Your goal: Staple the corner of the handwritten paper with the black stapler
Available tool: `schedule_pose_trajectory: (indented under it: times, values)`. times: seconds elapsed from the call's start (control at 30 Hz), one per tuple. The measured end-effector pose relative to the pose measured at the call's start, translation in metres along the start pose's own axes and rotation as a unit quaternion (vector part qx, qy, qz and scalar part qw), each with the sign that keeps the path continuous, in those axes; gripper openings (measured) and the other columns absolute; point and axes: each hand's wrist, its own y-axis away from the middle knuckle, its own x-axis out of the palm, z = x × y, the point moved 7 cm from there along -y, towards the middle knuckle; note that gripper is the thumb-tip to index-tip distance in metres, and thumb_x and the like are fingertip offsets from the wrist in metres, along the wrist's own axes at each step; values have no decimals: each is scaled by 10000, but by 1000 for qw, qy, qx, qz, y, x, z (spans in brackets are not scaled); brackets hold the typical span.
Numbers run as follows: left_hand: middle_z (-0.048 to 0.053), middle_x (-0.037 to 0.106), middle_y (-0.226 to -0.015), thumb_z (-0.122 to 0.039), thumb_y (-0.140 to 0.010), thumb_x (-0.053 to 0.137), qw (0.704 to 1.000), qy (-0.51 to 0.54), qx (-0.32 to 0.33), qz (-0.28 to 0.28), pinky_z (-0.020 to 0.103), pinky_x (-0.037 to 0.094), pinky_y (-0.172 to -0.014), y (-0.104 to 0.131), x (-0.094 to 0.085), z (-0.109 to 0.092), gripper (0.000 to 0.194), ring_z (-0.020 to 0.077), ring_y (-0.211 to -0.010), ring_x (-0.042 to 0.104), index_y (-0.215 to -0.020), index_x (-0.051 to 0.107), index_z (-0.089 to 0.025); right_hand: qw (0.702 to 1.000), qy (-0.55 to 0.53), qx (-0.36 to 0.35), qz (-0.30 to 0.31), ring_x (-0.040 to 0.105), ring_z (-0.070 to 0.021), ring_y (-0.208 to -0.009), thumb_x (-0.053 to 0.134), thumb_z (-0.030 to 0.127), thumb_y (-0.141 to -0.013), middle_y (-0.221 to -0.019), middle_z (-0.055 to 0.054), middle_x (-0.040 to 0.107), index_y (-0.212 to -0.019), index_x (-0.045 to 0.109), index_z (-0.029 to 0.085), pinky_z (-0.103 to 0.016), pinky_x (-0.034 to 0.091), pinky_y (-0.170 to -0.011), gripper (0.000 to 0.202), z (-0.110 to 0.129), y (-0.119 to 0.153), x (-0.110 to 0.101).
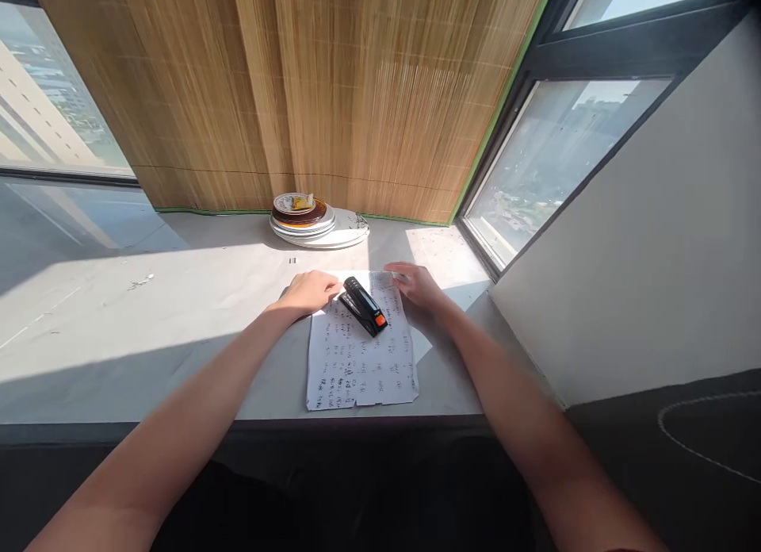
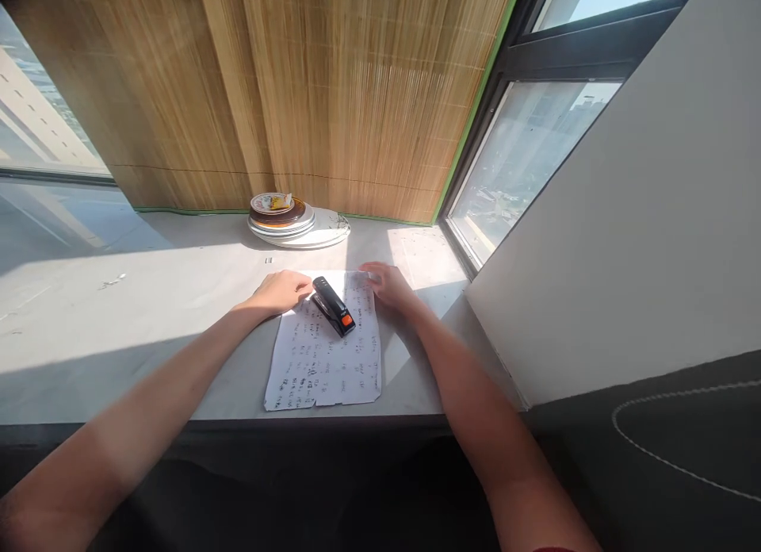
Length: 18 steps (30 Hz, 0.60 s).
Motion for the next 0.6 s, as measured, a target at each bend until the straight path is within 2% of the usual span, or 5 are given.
schedule_pose_trajectory:
  times: [0.1, 0.27, 0.33, 0.47, 0.6]
  values:
    - [-5, 456, -527, -48, -811, 718, 1000, -19, 8, -1, 352, 162, -579, -1, 1, 1, 460, 162, -527, 283, -520, 410, -229, 997, 6, -63, -42, 716, -290, -1232, 648, 200, -995, -1274, -82, 806, -1158, 847, 261, -507, 560, -1150, 264, 6, -1, -7]
    - [-9, 449, -501, 1, -752, 734, 1000, 2, 0, -8, 352, 139, -564, -3, 0, 3, 462, 167, -499, 272, -495, 427, -230, 988, -3, -152, 36, 722, -264, -1163, 627, 195, -1016, -1233, -87, 811, -1123, 852, 260, -473, 582, -1100, 257, 22, -9, 15]
    - [-9, 446, -500, 13, -718, 765, 999, 40, -1, -18, 350, 125, -566, -4, 0, 5, 469, 167, -496, 262, -475, 445, -228, 988, -3, -147, 41, 728, -265, -1146, 629, 164, -995, -1196, -87, 818, -1063, 861, 250, -468, 586, -1089, 256, 19, -9, 17]
    - [-6, 435, -508, 34, -669, 792, 994, 100, -16, -33, 348, 91, -588, -4, 0, 11, 459, 167, -512, 248, -459, 475, -224, 994, 12, -106, 13, 742, -264, -1079, 604, 86, -933, -1100, -76, 821, -971, 861, 242, -446, 606, -1035, 303, 10, -9, 11]
    - [-8, 446, -507, 29, -679, 775, 997, 73, -13, -32, 342, 96, -587, -5, 0, 11, 450, 164, -520, 246, -462, 472, -223, 988, 14, -150, 37, 732, -243, -1063, 510, 8, -913, -1143, -75, 810, -1028, 863, 228, -406, 622, -950, 432, 21, -6, 16]
